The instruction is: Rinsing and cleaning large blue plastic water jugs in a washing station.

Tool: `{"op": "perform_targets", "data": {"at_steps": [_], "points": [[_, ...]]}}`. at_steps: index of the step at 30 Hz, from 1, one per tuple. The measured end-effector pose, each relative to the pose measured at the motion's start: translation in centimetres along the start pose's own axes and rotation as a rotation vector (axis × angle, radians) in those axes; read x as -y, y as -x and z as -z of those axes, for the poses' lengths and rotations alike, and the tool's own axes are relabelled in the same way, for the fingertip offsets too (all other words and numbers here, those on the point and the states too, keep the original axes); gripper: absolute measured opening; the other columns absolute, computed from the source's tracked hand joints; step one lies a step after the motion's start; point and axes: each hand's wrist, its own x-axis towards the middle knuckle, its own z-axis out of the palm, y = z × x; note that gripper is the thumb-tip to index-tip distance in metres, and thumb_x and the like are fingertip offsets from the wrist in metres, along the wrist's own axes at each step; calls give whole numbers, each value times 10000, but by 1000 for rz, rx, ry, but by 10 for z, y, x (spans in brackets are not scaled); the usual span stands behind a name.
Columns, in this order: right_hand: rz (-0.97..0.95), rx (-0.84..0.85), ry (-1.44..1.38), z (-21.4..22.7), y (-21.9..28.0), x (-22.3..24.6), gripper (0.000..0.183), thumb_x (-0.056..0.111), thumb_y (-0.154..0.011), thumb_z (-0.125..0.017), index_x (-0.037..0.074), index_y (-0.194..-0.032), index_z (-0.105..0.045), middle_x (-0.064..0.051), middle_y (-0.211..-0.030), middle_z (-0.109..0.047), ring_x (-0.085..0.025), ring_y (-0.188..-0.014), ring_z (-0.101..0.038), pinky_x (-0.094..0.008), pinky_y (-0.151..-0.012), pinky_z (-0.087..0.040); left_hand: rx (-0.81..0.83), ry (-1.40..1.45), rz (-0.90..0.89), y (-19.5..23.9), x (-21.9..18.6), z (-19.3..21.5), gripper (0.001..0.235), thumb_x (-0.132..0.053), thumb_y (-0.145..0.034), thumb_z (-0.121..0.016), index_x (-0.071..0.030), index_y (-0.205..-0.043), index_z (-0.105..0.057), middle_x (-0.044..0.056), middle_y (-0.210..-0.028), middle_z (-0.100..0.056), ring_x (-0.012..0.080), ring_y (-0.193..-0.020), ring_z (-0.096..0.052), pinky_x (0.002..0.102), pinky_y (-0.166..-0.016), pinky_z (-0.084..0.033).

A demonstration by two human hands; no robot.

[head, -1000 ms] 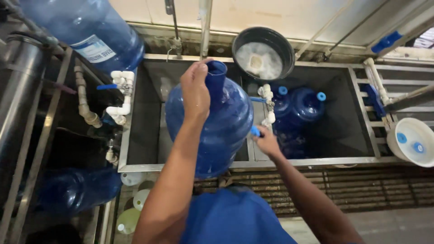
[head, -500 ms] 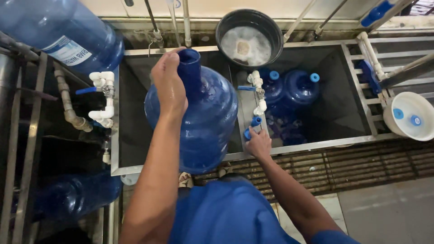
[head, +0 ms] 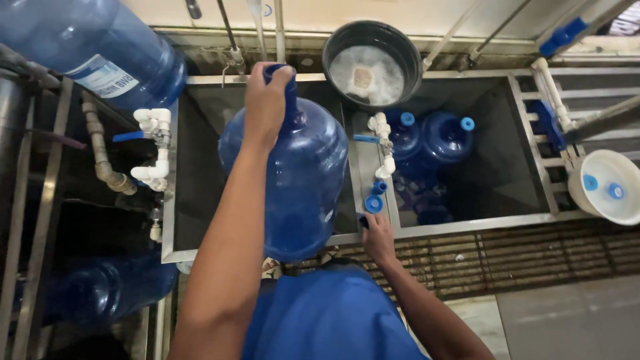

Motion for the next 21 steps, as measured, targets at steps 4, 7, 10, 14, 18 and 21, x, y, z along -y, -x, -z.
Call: {"op": "perform_targets", "data": {"at_steps": [4, 7, 10, 14, 18, 21], "points": [[96, -95, 50, 15, -5, 23, 509, 105, -770, -730, 158, -1271, -659, -152, -1153, -641, -377, -1102, -592, -502, -915, -467, -10, -33, 111, -21, 17, -8, 373, -377, -866, -686, -33, -1011, -679, 85, -888, -701, 194, -840, -663, 338, -794, -535], [-17, -36, 222, 28, -12, 41, 562, 166, -761, -776, 188, -1313, -675, -150, -1116, -628, -383, -1046, -562, -538, -848, -433, -38, -132, 169, -31, 23, -14, 413, -395, -801, -764, -42, -1000, -684, 85, -922, -729, 202, -867, -689, 333, -816, -536], [-82, -76, 128, 27, -28, 51, 466, 249, -730, -812, 151, -1178, -727, -143, -984, -630, -358, -969, -585, -516, -832, -447, -49, -200, 143, -43, 38, -17, 523, -379, -709, -836, -52, -1073, -651, 93, -988, -737, 213, -927, -710, 332, -846, -533], [-44, -168, -141, 40, -65, 85, 227, 216, -865, -755, 93, -1056, -757, -138, -914, -642, -341, -884, -624, -457, -776, -499, -10, -257, 239, -64, 60, -22, 498, -339, -672, -832, -16, -1030, -707, 137, -1009, -773, 262, -943, -750, 361, -857, -570], [-29, -266, -373, 72, -114, 138, 154, 175, -947, -688, 73, -1043, -752, -135, -955, -663, -317, -879, -664, -412, -791, -538, -78, -345, 282, -91, 103, -29, 582, -353, -624, -885, -4, -1035, -666, 184, -1017, -717, 313, -947, -708, 390, -849, -550], [81, -327, -411, 99, -138, 178, 184, 154, -942, -651, 46, -1061, -741, -176, -1056, -671, -339, -998, -670, -407, -889, -534, 11, -480, 354, -100, 107, -33, 433, -366, -674, -797, 15, -871, -740, 193, -938, -789, 316, -938, -734, 383, -883, -569]]}}
